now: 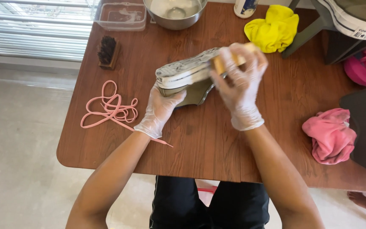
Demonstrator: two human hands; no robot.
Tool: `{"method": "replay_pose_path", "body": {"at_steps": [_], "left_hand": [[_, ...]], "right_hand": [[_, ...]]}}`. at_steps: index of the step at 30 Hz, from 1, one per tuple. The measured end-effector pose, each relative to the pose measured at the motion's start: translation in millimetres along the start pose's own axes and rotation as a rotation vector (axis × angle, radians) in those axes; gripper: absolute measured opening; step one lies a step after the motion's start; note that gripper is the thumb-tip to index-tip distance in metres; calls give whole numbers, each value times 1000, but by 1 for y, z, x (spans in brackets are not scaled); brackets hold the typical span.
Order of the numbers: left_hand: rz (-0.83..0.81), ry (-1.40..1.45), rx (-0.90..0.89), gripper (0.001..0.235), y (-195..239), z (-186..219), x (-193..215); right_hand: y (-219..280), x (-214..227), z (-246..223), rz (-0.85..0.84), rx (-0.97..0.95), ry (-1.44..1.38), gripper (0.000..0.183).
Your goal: The person scrubs the sole and sides of a green sneaker using a brush and a cleaning solution. They repeatedly dip the brush into a metal bowl of soapy water to reapply the solution while cleaning the shoe on a wooden table.
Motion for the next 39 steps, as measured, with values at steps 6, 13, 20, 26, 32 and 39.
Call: {"method": "replay_pose_path", "body": {"at_steps": [6, 13, 20, 26, 32, 39], "left_hand": [[-20, -3, -36, 84, 5, 3, -3], [16, -148, -219, 67, 10, 13, -4], [52, -157, -69, 73, 3, 1, 10], [-38, -40, -96, 57, 10, 17, 11], [15, -81, 5, 40, 9, 13, 14], [64, -39, 76, 46, 1, 7, 26]], "right_hand": [[8, 19, 36, 79, -88, 129, 55], [3, -26, -66, -3, 35, -124, 48], [0, 12, 17, 78, 71, 44, 46], [10, 23, 66, 250, -396, -347, 37], [-9, -12, -46, -80, -11, -2, 38], [10, 14, 68, 126, -359, -157, 52]]}}
Point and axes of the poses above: each hand's wrist, its own y-axis away from the middle knuckle, its own x-axis out of the back of the hand, z = x × y, the point moved 7 cm from there along -y, towards the middle knuckle, and after that the axes turned 8 degrees about -y, right-handed, at the moved point
